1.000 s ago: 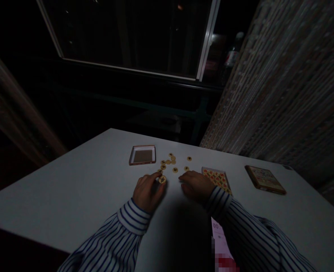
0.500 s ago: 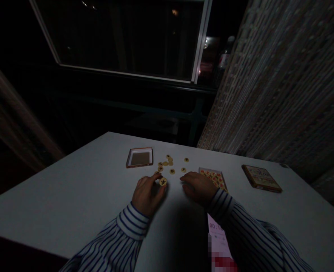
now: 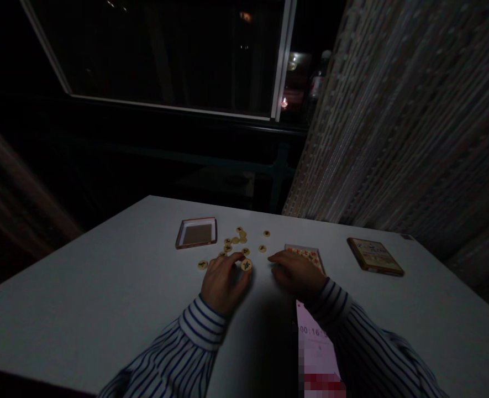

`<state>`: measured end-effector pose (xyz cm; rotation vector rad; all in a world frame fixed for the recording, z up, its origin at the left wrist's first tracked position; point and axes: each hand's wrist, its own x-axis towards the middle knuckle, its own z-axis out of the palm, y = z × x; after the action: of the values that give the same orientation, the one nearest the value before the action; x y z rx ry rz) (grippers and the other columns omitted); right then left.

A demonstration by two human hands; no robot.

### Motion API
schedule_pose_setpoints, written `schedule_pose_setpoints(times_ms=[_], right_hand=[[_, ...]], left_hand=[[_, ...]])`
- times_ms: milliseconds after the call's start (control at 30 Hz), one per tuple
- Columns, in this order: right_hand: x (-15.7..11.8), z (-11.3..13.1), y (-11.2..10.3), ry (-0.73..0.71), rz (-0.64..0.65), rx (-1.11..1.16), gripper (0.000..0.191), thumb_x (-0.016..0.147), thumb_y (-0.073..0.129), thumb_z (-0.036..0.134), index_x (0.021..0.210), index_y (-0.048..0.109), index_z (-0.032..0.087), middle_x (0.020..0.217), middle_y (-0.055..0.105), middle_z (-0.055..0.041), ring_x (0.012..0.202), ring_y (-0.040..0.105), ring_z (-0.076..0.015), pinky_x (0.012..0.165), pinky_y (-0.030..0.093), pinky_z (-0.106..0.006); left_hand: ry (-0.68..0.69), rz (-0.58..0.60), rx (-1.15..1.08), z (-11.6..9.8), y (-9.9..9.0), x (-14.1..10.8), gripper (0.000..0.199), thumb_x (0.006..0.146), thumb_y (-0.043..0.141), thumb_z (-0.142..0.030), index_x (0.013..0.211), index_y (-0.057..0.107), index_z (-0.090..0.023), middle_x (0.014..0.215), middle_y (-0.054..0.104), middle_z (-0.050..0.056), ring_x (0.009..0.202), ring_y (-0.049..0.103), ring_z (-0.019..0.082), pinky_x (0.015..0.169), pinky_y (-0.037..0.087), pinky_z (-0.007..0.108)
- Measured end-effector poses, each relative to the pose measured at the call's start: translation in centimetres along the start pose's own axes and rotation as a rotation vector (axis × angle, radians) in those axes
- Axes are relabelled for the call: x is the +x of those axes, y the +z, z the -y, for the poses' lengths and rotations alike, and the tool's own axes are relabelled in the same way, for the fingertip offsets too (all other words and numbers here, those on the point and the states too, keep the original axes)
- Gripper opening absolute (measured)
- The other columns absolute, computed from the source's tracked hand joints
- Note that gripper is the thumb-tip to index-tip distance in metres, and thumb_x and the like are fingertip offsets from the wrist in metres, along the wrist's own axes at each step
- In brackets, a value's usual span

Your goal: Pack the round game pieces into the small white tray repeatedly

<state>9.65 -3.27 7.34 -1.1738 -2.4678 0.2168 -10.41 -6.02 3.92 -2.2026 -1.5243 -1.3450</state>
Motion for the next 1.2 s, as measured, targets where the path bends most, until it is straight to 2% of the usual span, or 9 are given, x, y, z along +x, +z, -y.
schedule_pose_setpoints(times_ms=[300,467,633,900,1200], right_hand=[[-0.6,-1.6,0.0,-0.011,-0.148,0.026,0.028,0.077,0.048,0.021,0.102,0.057,0.015,0.102,0.061,-0.0083,0.097,0.054,-0.0174,0.088,0.041,-0.034],[-0.6,-2.1,-0.2,-0.025,-0.149,0.047,0.028,0.077,0.049,0.021,0.102,0.058,0.014,0.100,0.062,-0.0087,0.094,0.055,-0.0179,0.084,0.043,-0.033],[-0.6,-2.4,-0.5,-0.025,-0.181,0.063,0.026,0.076,0.050,0.020,0.099,0.059,0.015,0.095,0.063,-0.0078,0.091,0.057,-0.0177,0.084,0.043,-0.033],[-0.6,-3.4,-0.8,0.039,-0.169,0.095,0.023,0.077,0.048,0.022,0.095,0.060,0.015,0.089,0.065,-0.0082,0.083,0.059,-0.0167,0.076,0.045,-0.031],[0.4,-3.9,-1.5,0.143,-0.102,0.145,0.019,0.078,0.047,0.026,0.088,0.062,0.018,0.081,0.066,-0.0038,0.074,0.060,-0.0142,0.067,0.044,-0.025]], left_hand=[[0.009,-0.010,-0.022,-1.1,1.3,0.8,0.029,0.071,0.057,-0.026,0.097,0.050,-0.018,0.085,0.060,0.004,0.074,0.055,0.016,0.073,0.043,0.032],[-0.012,0.017,-0.037,-1.9,2.0,1.4,0.025,0.071,0.057,-0.027,0.094,0.052,-0.019,0.080,0.060,0.003,0.072,0.055,0.017,0.070,0.043,0.032],[-0.018,0.050,-0.064,-2.3,3.1,2.2,0.024,0.072,0.055,-0.025,0.096,0.052,-0.019,0.084,0.061,0.004,0.075,0.055,0.017,0.073,0.042,0.033],[-0.071,0.101,-0.105,-2.7,4.8,3.0,0.023,0.073,0.054,-0.025,0.095,0.052,-0.019,0.084,0.060,0.003,0.077,0.054,0.017,0.072,0.042,0.032],[-0.043,0.093,-0.105,-2.5,6.3,2.4,0.026,0.075,0.054,-0.027,0.100,0.051,-0.020,0.087,0.060,0.004,0.081,0.055,0.019,0.076,0.041,0.034]])
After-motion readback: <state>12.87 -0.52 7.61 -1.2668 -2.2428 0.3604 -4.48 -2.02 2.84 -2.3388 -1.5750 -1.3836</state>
